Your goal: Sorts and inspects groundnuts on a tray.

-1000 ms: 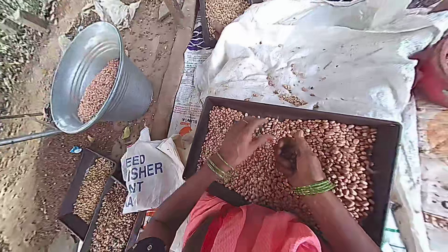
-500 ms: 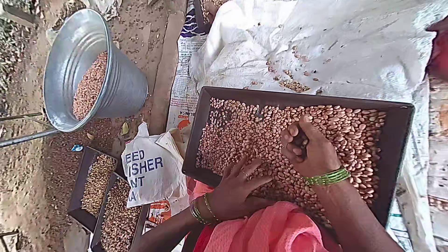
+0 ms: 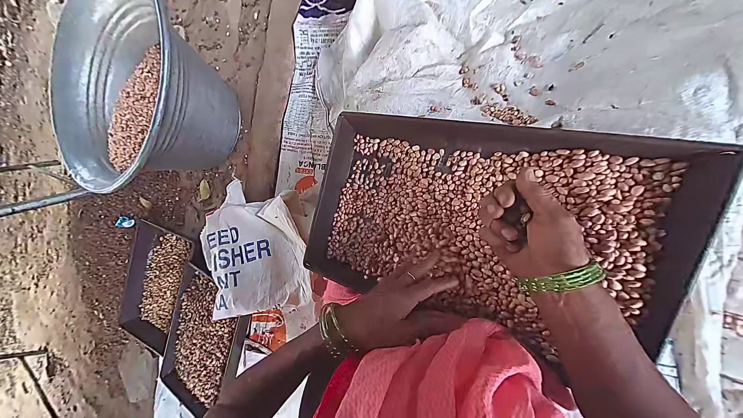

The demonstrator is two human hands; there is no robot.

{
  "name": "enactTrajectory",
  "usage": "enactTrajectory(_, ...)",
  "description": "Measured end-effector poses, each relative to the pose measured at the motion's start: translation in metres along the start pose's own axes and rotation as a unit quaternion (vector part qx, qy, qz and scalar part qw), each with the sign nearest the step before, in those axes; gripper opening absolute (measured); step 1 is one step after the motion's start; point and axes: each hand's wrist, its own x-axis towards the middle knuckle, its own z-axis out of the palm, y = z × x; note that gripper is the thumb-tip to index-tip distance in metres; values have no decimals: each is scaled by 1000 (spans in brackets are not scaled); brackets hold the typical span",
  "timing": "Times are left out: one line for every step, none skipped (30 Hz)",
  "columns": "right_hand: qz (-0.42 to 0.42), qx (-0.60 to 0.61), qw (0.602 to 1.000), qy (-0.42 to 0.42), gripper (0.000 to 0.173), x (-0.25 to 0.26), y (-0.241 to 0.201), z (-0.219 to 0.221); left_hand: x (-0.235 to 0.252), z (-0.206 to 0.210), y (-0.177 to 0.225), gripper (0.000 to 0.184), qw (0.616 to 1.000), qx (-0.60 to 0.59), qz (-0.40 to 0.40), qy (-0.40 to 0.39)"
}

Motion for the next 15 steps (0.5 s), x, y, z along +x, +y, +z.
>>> enactTrajectory(0, 4, 1000, -1, 55, 0, 0, -1, 1, -8, 0, 49, 1000, -16, 27, 2)
enactTrajectory(-1, 7, 1000, -2, 55, 0, -1, -1, 3, -19, -2, 39, 999, 2, 26, 27)
enactTrajectory(0, 10, 1000, 1, 55, -1, -2, -1, 7, -33, -7, 32, 996, 45, 6, 74)
enactTrajectory(0, 11, 1000, 3, 55, -1, -2, 0, 12, -48, -17, 27, 986, 102, -13, 134)
enactTrajectory(-1, 10, 1000, 1, 55, -1, -3, 0, 20, -63, -29, 24, 969, 160, -29, 187)
enactTrajectory(-4, 9, 1000, -4, 55, -1, -2, -1, 29, -76, -42, 23, 951, 211, -31, 226)
enactTrajectory(-6, 7, 1000, -6, 55, -1, -2, -1, 37, -87, -52, 22, 937, 251, -29, 240)
enactTrajectory(-6, 5, 1000, -4, 55, -1, -1, 0, 44, -94, -60, 22, 927, 285, -22, 241)
enactTrajectory(-5, 3, 1000, -2, 55, -2, -2, 1, 49, -99, -67, 21, 920, 314, -18, 234)
enactTrajectory(-5, 2, 1000, -2, 55, -2, -2, 1, 54, -103, -74, 21, 914, 337, -18, 225)
enactTrajectory(-6, 4, 1000, -3, 54, -1, -2, 1, 58, -106, -80, 21, 908, 357, -21, 219)
enactTrajectory(-8, 6, 1000, -3, 54, -1, -2, 1, 59, -107, -82, 21, 904, 370, -27, 211)
enactTrajectory(-8, 7, 1000, -5, 55, -1, -1, 1, 58, -108, -80, 21, 902, 380, -35, 201)
enactTrajectory(-6, 9, 1000, -7, 55, -1, -1, 1, 55, -107, -76, 20, 901, 387, -43, 190)
enactTrajectory(-3, 14, 1000, -9, 55, -1, -1, 2, 53, -106, -74, 20, 899, 394, -45, 185)
